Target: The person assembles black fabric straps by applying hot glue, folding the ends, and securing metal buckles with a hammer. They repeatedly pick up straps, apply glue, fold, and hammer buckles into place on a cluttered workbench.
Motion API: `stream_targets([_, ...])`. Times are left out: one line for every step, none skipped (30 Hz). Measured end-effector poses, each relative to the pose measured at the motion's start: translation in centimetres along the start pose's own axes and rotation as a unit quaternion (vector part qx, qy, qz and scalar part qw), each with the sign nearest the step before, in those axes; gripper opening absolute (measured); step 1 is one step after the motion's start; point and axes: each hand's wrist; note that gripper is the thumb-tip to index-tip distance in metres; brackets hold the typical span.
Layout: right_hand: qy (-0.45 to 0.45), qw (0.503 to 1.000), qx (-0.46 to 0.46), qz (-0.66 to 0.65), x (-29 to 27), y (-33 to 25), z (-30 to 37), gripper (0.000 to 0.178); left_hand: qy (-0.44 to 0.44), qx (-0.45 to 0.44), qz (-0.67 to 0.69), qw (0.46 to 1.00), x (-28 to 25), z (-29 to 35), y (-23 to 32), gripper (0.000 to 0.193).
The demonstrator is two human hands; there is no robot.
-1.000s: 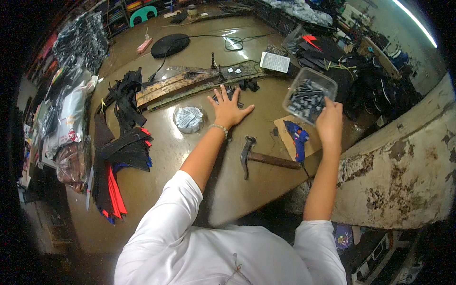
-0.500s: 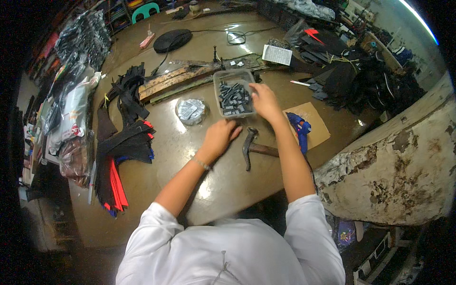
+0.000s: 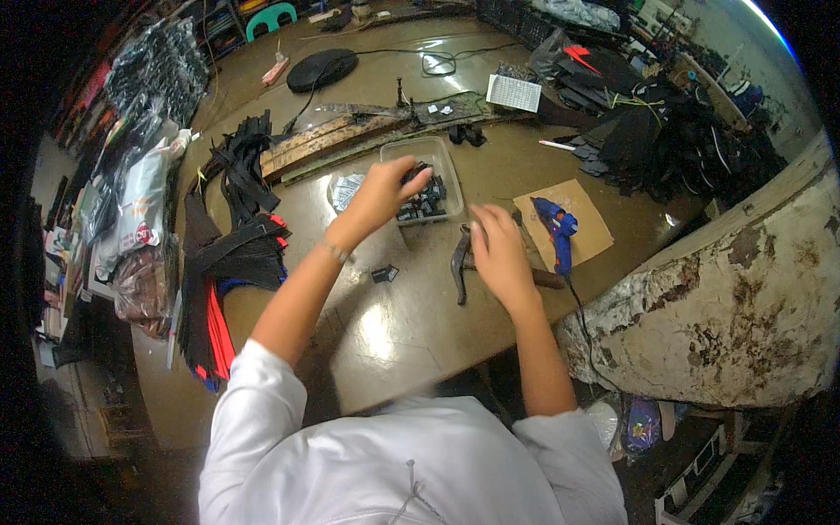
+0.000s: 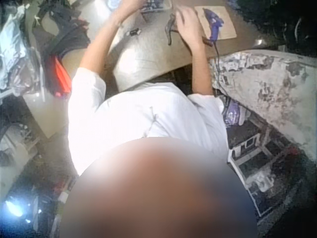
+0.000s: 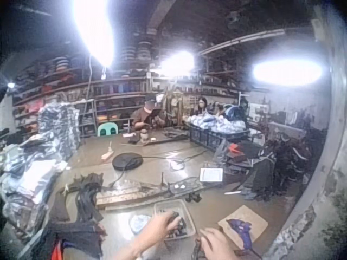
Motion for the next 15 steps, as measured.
stream_targets([0.01, 1.0, 0.016, 0.018, -0.5, -0.6, 1.2, 0.028, -0.002, 0.023, -0.017, 1.0, 0.7, -1.6, -0.6, 0.034])
stream_targets([0.001, 0.997, 0.059, 0.043, -1.0, -1.1, 2.1, 0.027, -0.018, 0.035, -0.038, 0.998, 1.3, -2.5, -1.3, 0.034])
stream_targets([0.032, 0.999, 0.021, 0.032, -1.2, -1.5, 2.9, 0.024, -0.03, 0.04, -0.055, 0.997, 1.9, -3.2, -1.9, 0.033])
stream_targets([0.046, 0.998, 0.011, 0.028, -1.3, -2.0, 3.5, 0.021, -0.056, 0.035, -0.074, 0.995, 2.3, -3.7, -2.5, 0.033])
stream_targets([0.068, 0.997, 0.014, 0.022, -1.2, -2.5, 3.9, 0.018, -0.089, 0.02, -0.099, 0.991, 2.6, -3.9, -2.9, 0.032])
stream_targets([0.072, 0.997, 0.01, -0.041, -0.5, -3.0, 4.2, 0.015, -0.098, 0.027, -0.127, 0.987, 2.8, -3.8, -3.1, 0.031])
stream_targets([0.035, 0.996, -0.003, -0.08, 0.3, -3.5, 4.4, 0.016, -0.112, 0.022, -0.159, 0.981, 2.8, -3.6, -3.1, 0.03])
stream_targets([-0.033, 0.992, 0.011, -0.122, 1.4, -4.2, 4.6, 0.017, -0.131, 0.019, -0.2, 0.971, 2.6, -3.4, -3.0, 0.029])
stream_targets([-0.111, 0.981, -0.003, -0.16, 2.9, -4.8, 4.7, 0.024, -0.125, 0.022, -0.161, 0.979, 2.1, -3.3, -2.8, 0.029])
stream_targets([-0.15, 0.979, -0.017, -0.135, 4.7, -5.4, 4.7, 0.032, -0.127, 0.023, -0.13, 0.983, 1.5, -3.1, -2.5, 0.029])
stream_targets([-0.137, 0.985, -0.077, -0.072, 6.3, -6.1, 4.7, 0.035, -0.132, 0.016, -0.104, 0.986, 0.7, -2.9, -2.2, 0.029])
stream_targets([-0.126, 0.982, -0.14, -0.005, 7.6, -6.7, 4.6, 0.039, -0.095, 0.022, -0.04, 0.994, -0.3, -2.7, -1.9, 0.029])
stream_targets([-0.146, 0.974, -0.165, 0.049, 8.6, -7.2, 4.7, 0.038, -0.065, 0.02, 0.019, 0.998, -1.4, -2.0, -1.6, 0.03])
stream_targets([-0.164, 0.963, -0.19, 0.102, 9.4, -7.6, 4.7, 0.037, -0.034, 0.018, 0.077, 0.996, -2.6, -1.2, -1.3, 0.03])
stream_targets([-0.216, 0.94, -0.198, 0.173, 9.8, -7.8, 4.7, 0.037, -0.008, 0.022, 0.074, 0.997, -4.3, -0.1, -1.3, 0.029])
Point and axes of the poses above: each hand's wrist, its own z-axis away from the middle knuckle, its own x-axis out of the palm, y = z × x, and after that the axes turned 2 degrees about -z, right-handed
